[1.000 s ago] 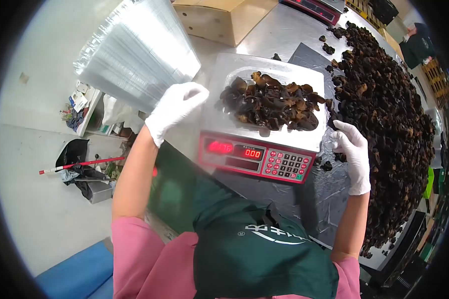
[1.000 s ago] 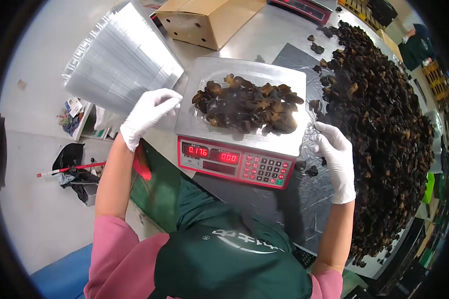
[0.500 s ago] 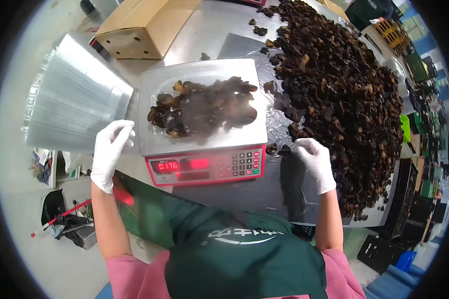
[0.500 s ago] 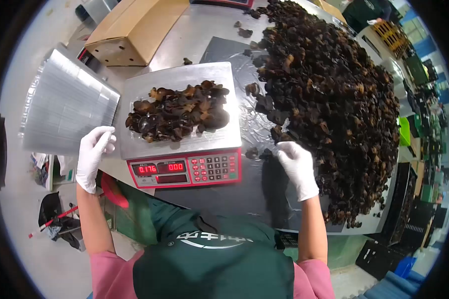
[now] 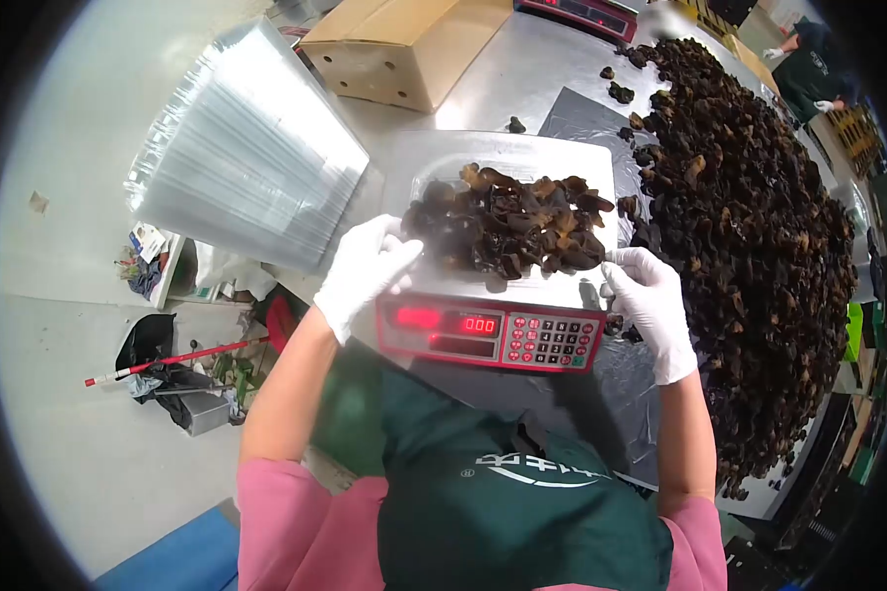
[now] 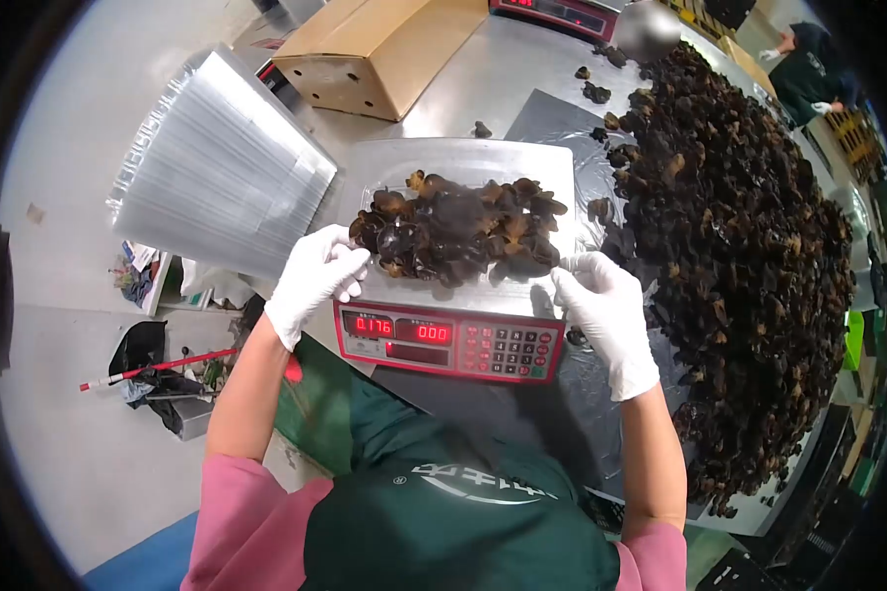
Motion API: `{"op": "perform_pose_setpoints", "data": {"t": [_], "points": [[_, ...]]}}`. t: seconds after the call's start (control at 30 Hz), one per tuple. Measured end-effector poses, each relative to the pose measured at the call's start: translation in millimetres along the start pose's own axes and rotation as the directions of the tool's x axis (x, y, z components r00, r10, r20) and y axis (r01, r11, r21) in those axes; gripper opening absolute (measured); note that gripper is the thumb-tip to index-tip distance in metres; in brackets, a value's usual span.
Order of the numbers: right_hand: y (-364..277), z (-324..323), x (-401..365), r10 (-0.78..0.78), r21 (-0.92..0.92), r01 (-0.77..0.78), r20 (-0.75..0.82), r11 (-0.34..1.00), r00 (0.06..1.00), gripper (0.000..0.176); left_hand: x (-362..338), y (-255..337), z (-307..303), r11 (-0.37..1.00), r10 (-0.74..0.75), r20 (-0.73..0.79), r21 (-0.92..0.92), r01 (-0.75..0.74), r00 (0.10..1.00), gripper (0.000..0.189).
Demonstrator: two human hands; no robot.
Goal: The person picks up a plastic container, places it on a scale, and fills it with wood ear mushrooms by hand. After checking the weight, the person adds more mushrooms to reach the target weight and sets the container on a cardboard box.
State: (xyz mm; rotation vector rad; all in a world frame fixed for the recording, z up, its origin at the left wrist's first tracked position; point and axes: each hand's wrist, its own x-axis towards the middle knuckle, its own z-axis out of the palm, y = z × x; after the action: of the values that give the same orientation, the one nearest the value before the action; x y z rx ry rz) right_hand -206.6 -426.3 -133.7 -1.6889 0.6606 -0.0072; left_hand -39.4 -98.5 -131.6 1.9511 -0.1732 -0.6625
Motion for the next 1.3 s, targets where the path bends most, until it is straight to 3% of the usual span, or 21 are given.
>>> {"op": "perform_pose_setpoints", "data": {"t": [0.17,0.4,0.47,0.57,0.7,0.8,0.93,1.07,1.1,1.2,1.27,1.3], "points": [[-9,6,8,0.015,-0.102,-0.018,-0.029,0.995,0.999,0.015,0,3,0,0.999,-0.047,0.012,-0.007,0.048,0.999,0.020],[-19,6,13,0.074,0.097,-0.075,0.008,0.992,0.997,0.018,9,0,-1,0.995,0.030,-0.004,-0.100,-0.031,1.000,0.014],[-20,4,28,0.013,0.134,-0.016,0.027,0.991,1.000,0.016,15,12,-5,0.988,0.014,-0.032,-0.151,-0.019,0.999,0.015],[-50,13,55,-0.058,0.170,0.056,0.011,0.984,0.998,0.015,38,26,-13,0.982,0.061,-0.119,-0.172,-0.081,0.991,0.014],[-81,17,124,-0.144,0.228,0.132,0.038,0.965,0.989,0.015,87,45,-22,0.917,0.192,-0.326,-0.276,-0.287,0.926,0.012],[-111,33,176,-0.218,0.225,0.203,0.041,0.953,0.975,0.014,136,58,-31,0.857,0.170,-0.495,-0.354,-0.376,0.852,0.011],[-143,57,244,-0.210,0.249,0.193,0.046,0.949,0.977,0.014,190,70,-45,0.799,0.075,-0.580,-0.451,-0.397,0.811,0.016],[-164,79,309,-0.199,0.302,0.169,0.072,0.938,0.977,0.013,219,75,-49,0.752,0.055,-0.622,-0.488,-0.442,0.781,0.037],[-171,85,318,-0.205,0.308,0.171,0.079,0.936,0.976,0.015,215,79,-46,0.748,0.069,-0.620,-0.486,-0.451,0.782,0.048],[-185,108,358,-0.204,0.389,0.163,0.064,0.906,0.977,0.016,197,86,-37,0.790,0.149,-0.548,-0.434,-0.432,0.823,0.052],[-201,121,375,-0.161,0.422,0.122,0.057,0.898,0.985,0.018,168,86,-33,0.848,0.331,-0.433,-0.253,-0.466,0.838,0.050],[-206,127,383,-0.149,0.457,0.113,0.042,0.882,0.988,0.019,155,74,-30,0.811,0.509,-0.417,-0.061,-0.582,0.753,0.045]]}}
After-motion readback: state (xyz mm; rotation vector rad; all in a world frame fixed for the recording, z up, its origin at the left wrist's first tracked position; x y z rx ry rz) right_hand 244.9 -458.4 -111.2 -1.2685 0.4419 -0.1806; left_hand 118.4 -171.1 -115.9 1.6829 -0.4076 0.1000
